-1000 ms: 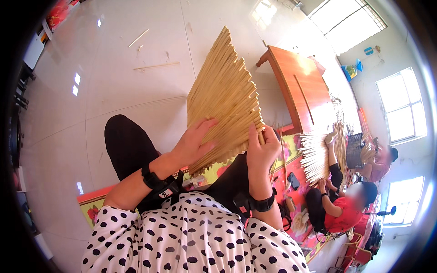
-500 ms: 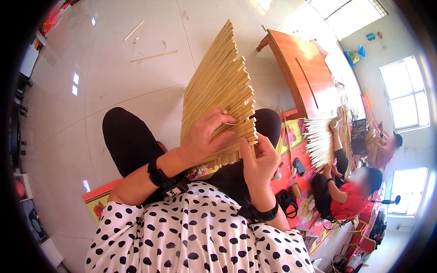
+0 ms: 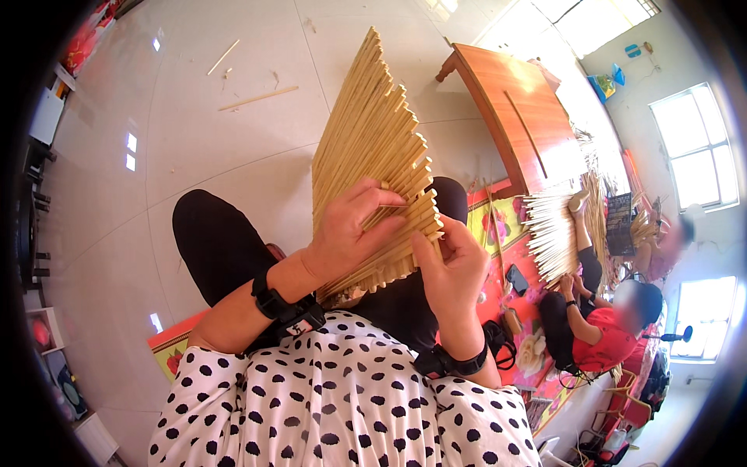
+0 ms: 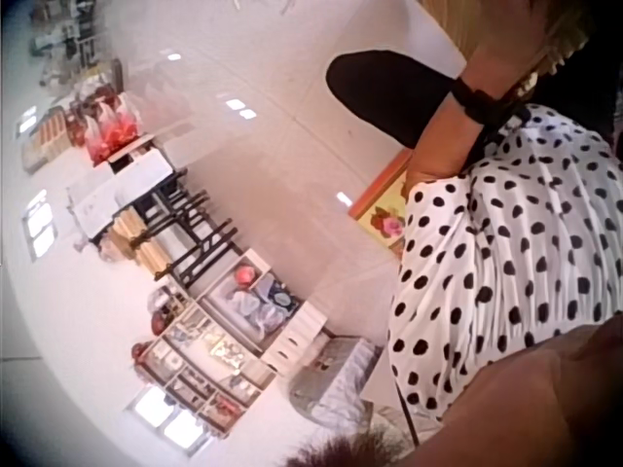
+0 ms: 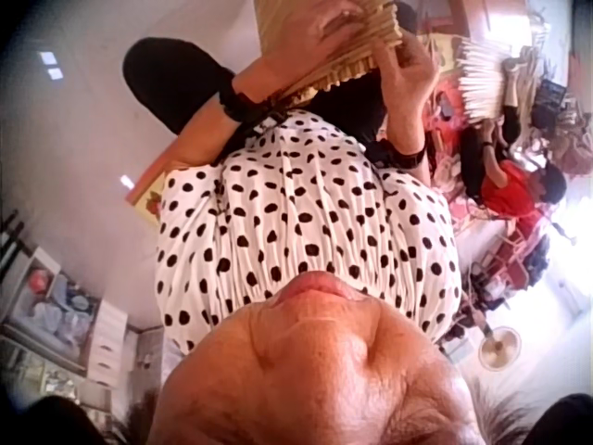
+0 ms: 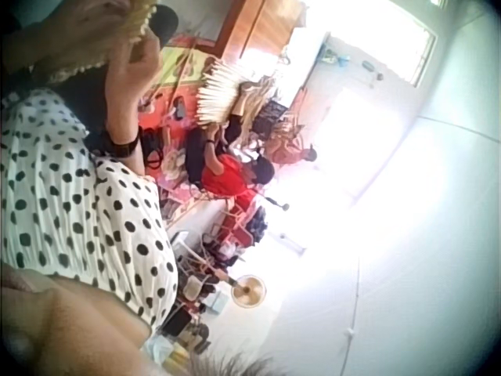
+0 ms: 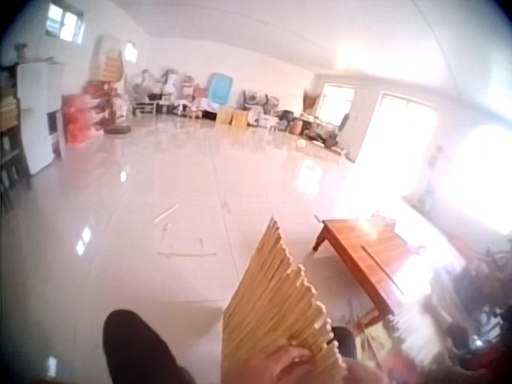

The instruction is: The person sits on a floral mat and weaves a bundle of bamboo strips using white string. They repeatedly wrap and tie the string around the bundle, adjusting the alignment of the strips throughout the process.

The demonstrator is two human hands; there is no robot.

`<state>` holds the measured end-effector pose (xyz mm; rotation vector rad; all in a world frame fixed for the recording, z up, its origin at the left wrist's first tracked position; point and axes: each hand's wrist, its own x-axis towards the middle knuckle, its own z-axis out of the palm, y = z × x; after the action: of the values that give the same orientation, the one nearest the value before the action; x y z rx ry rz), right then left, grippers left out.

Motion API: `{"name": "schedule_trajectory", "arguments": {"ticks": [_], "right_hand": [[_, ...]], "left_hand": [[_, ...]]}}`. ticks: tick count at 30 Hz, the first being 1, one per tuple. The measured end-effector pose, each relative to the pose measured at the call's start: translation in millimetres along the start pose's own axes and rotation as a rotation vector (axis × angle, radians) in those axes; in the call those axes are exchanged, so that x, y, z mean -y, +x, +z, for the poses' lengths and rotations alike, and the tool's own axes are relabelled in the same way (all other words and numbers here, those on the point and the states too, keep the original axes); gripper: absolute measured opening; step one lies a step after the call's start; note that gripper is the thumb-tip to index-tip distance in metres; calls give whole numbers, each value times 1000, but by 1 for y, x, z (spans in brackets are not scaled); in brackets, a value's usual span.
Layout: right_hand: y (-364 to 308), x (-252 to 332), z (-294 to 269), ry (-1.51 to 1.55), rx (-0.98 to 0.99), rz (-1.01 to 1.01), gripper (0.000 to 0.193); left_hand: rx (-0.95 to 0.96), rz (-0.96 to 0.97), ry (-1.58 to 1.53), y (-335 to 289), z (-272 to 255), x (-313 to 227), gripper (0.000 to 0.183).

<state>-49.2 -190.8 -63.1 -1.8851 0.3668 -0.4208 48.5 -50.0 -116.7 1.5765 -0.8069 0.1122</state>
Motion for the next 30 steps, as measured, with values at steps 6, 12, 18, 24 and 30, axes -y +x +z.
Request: {"name": "schedule_trajectory", "arguments": {"ticks": [6,12,18,24,30], "right_hand": [[4,17,3,-119,63,-2,26],[6,23,2,-197,131,-19,28],[4,23,14,-228,197,-178,27],[3,31,28,-236,217,-293,24],[6,37,25,-219,243,-271,20]], "left_hand": [[-14,-50,-50,7,-7,-3,16],[19,-13,57,9,-19,-13,13],[276,28,470,31,-63,-50,8],[765,-5,566,70,-94,-60,10],[1031,31,646,88,-94,-59,15]]}}
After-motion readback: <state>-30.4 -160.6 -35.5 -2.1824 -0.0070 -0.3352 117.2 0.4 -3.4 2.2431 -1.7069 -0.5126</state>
